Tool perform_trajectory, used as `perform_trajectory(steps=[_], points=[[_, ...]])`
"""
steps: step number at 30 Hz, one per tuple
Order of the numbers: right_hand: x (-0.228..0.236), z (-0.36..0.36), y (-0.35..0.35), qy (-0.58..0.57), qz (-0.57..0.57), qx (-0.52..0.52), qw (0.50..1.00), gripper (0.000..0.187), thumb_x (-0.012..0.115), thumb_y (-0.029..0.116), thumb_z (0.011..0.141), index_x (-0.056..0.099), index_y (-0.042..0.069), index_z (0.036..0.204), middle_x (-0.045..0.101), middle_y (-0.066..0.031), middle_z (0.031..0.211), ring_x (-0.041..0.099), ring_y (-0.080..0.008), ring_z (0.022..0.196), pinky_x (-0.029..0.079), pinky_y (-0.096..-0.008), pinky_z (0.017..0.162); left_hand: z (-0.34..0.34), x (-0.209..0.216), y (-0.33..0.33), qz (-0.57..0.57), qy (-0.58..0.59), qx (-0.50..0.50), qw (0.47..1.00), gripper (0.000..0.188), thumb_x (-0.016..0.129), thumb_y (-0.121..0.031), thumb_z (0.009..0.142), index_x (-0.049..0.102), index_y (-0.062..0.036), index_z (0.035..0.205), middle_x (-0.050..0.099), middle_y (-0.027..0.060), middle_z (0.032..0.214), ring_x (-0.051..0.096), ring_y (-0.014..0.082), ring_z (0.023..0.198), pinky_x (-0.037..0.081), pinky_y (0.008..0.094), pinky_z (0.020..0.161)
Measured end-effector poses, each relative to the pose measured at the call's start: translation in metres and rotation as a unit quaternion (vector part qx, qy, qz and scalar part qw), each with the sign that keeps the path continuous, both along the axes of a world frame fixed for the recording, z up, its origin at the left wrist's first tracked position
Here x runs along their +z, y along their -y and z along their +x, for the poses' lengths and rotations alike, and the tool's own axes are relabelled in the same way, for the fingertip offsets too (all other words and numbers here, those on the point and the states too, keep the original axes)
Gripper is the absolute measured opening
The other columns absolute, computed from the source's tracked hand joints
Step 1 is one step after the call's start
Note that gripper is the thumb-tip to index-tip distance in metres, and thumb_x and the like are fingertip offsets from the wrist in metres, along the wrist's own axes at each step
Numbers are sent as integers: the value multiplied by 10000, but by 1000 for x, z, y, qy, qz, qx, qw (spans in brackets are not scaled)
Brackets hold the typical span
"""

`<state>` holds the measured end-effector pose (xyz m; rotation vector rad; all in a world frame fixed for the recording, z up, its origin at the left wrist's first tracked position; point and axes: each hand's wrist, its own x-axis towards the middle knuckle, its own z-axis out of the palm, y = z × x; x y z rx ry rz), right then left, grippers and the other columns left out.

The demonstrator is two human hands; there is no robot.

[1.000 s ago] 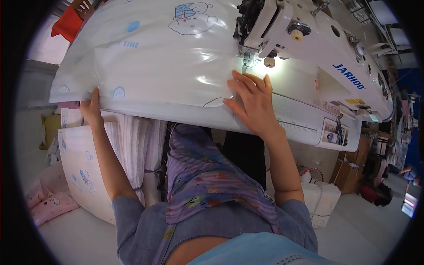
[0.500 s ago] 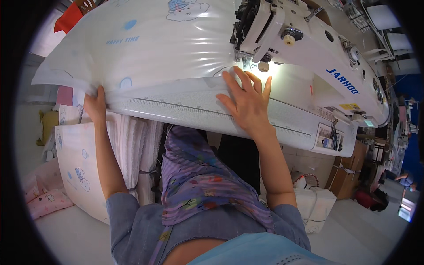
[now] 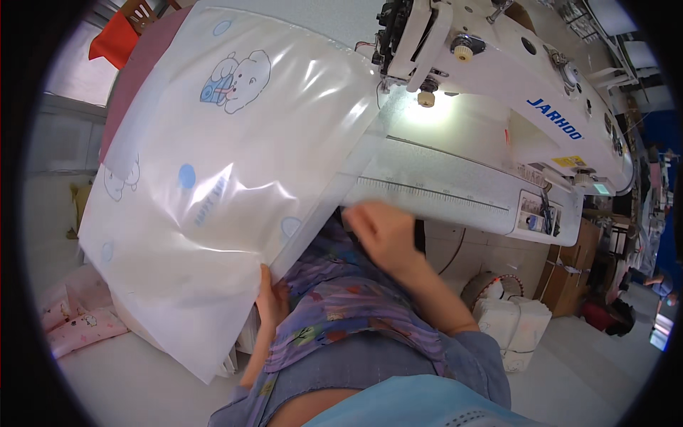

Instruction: Sewing the edges of large printed plastic or fabric sheets using an industrial sewing machine.

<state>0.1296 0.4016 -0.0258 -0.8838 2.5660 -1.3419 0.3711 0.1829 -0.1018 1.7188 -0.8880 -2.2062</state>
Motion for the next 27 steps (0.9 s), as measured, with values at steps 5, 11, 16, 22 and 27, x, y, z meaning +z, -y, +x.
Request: perform_trajectory(steps=[5,11,16,22,27], points=[[-80,30,51,219,-199,31,955,337,765,215,907,681,-14,1140,710,-159,1183,679,-222,1077,554,-365,923,-127,124,-1,-32,-225,-694,683,316,606,-308,1056,662,-20,1175,708,101,1072,682,200,945,541,356,847],[-71,57,125,523,-399,-33,752,339,766,111,909,665,2,1214,683,-40,1162,630,-157,1070,513,-330,943,-342,113,22,-726,-281,-538,324,344,674,-209,948,658,-104,1275,628,105,1279,573,320,1235,402,513,1123],[-34,66,73,530,-322,-8,784,263,765,95,917,695,18,1158,712,-28,1097,651,-118,995,530,-298,882,-333,96,14,-748,-235,-551,285,434,682,-341,949,631,-181,1349,577,52,1363,503,284,1332,310,551,1202],[-14,70,24,578,-279,22,766,358,804,87,878,676,8,1202,718,-40,1110,649,-125,1021,528,-319,916,-313,93,-16,-772,-176,-520,320,519,683,-413,942,599,-183,1401,549,60,1409,448,281,1399,293,594,1200],[-18,72,2,585,-269,43,764,407,806,74,872,659,4,1244,720,-57,1145,656,-136,1054,524,-327,950,-310,96,-27,-778,-165,-513,322,548,687,-414,940,593,-141,1406,555,77,1412,463,291,1380,316,576,1187]])
